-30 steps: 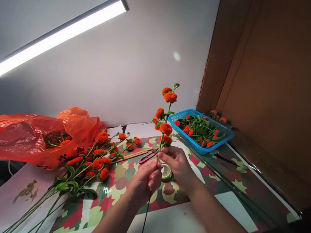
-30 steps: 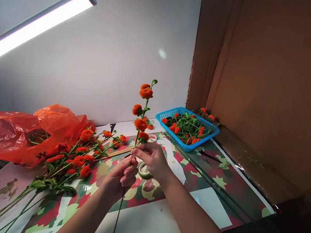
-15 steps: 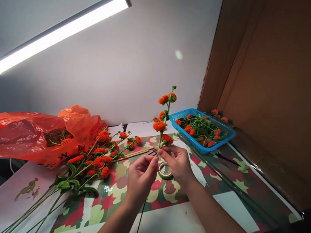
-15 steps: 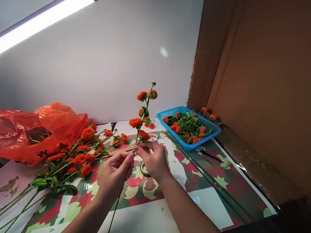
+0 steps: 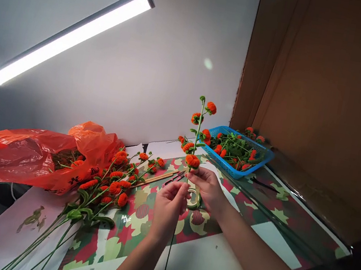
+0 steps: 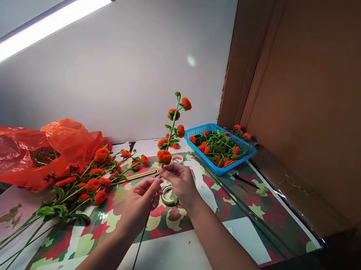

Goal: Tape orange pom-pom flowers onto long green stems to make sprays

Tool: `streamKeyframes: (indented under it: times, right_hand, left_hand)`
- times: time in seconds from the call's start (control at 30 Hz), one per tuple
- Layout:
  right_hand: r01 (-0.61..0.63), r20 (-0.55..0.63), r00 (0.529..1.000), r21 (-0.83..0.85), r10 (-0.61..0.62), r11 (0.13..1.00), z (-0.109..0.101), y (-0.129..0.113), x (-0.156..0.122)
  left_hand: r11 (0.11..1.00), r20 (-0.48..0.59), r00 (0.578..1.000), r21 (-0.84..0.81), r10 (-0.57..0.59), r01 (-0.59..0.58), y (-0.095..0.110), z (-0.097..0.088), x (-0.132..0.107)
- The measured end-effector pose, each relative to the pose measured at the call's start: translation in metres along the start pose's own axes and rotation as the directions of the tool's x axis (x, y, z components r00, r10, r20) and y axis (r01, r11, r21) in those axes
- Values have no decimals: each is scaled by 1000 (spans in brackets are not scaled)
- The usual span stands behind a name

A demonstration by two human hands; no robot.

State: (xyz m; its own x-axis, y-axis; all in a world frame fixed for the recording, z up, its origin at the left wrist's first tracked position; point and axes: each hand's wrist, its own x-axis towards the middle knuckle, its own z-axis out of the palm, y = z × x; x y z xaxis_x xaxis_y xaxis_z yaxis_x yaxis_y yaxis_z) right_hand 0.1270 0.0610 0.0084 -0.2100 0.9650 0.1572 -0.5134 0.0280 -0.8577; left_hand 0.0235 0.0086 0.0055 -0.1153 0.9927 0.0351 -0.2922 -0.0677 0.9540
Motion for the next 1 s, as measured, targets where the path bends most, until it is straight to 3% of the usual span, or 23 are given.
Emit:
streamKeyframes:
  times: [0.07,0.13,0.37,0.53,0.7,0.8,1.0]
  right_hand:
    - [22,-27,999,-49,-24,999,1,0,0]
    - [48,-55,997,-110,-54,993,3,1,-1]
    - [111,-138,979,-268,-152,957,10,4,-5]
    - [103,-184,972,-216,-144,971,12,3,-6]
    - [112,-211,966,-166,-146,980,12,7,-6]
    - [90,-175,977,-178,-121,980,8,9,-4]
    - [50,27,999,-175,-46,983,5,4,-2]
  left_hand:
    - [954,-71,979,246,191,-169,2,-1,-3]
    - [886,-65,947,378,315,-269,4,-2,-4]
    - [775,-55,869,483,491,-407,-2,-9,-1]
    - [821,-58,883,399,466,-408,-7,-10,-1]
    - [809,-51,881,424,470,-407,-7,-9,-3]
    - [833,-60,904,418,424,-363,-2,-8,-4]
    - [987,-79,984,3,160,-161,11,-8,4]
